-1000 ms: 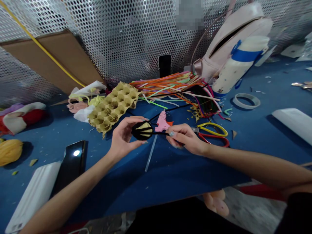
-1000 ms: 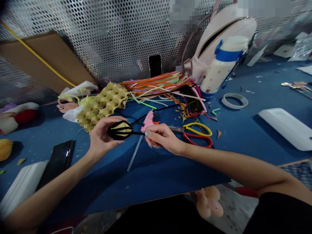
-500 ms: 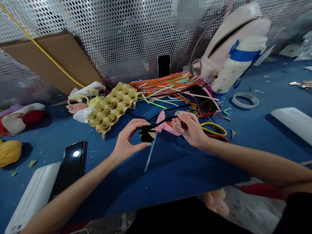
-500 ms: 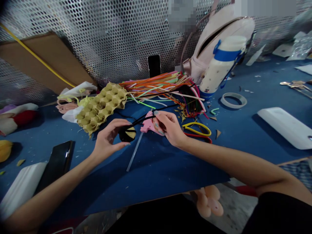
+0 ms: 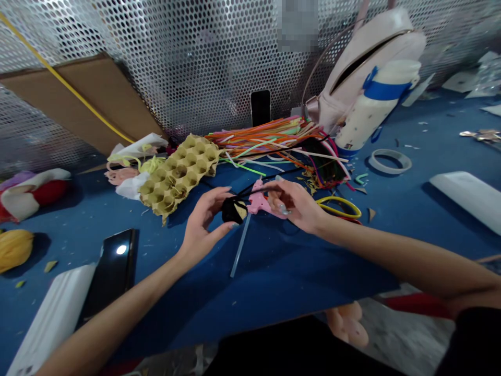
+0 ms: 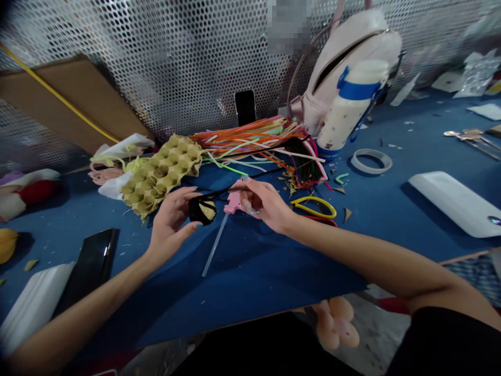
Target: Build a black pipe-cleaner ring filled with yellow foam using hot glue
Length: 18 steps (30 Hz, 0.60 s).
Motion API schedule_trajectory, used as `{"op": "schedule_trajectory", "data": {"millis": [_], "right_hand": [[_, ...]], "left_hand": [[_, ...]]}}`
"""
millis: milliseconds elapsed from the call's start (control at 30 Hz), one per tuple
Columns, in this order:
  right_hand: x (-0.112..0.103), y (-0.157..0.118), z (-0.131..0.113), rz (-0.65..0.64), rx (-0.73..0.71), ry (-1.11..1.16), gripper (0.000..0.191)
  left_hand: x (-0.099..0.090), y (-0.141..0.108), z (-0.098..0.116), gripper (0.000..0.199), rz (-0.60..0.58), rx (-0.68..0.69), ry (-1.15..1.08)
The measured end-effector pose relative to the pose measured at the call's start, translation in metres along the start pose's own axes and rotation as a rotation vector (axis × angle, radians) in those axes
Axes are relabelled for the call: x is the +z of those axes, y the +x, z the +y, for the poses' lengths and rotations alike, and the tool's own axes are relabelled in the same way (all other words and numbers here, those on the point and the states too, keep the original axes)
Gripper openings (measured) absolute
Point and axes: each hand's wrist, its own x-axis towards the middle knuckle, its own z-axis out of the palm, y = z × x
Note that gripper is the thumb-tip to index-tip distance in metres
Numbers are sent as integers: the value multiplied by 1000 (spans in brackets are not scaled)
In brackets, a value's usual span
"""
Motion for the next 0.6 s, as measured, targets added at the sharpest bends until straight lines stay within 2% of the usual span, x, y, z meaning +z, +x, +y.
{"op": "schedule_trajectory", "data": {"millis": [67,167,233,300,367,467,600], "right_hand": [[-2,1,-2,-116,-86,-264,43],[-8,3,-2,-249,-321,-917,36],[-13,5,0,-214,-423,-1316,43],[-17,6,3,-110,-396,-1563,50],[-22,7,5,-55,-288,-1672,52],[-26,9,6,-96,-158,-1664,45],[-29,11,4,-111,-161,-1616,20]], "left_hand": [[0,4,1,66,51,1,-39],[-2,10,-5,63,176,0,-37],[-6,12,-13,65,239,16,-50],[-10,12,-21,68,271,17,-58],[-12,11,-27,70,288,-4,-40],[-15,10,-30,66,265,-55,-21],[-15,11,-30,62,310,-86,-16]]}}
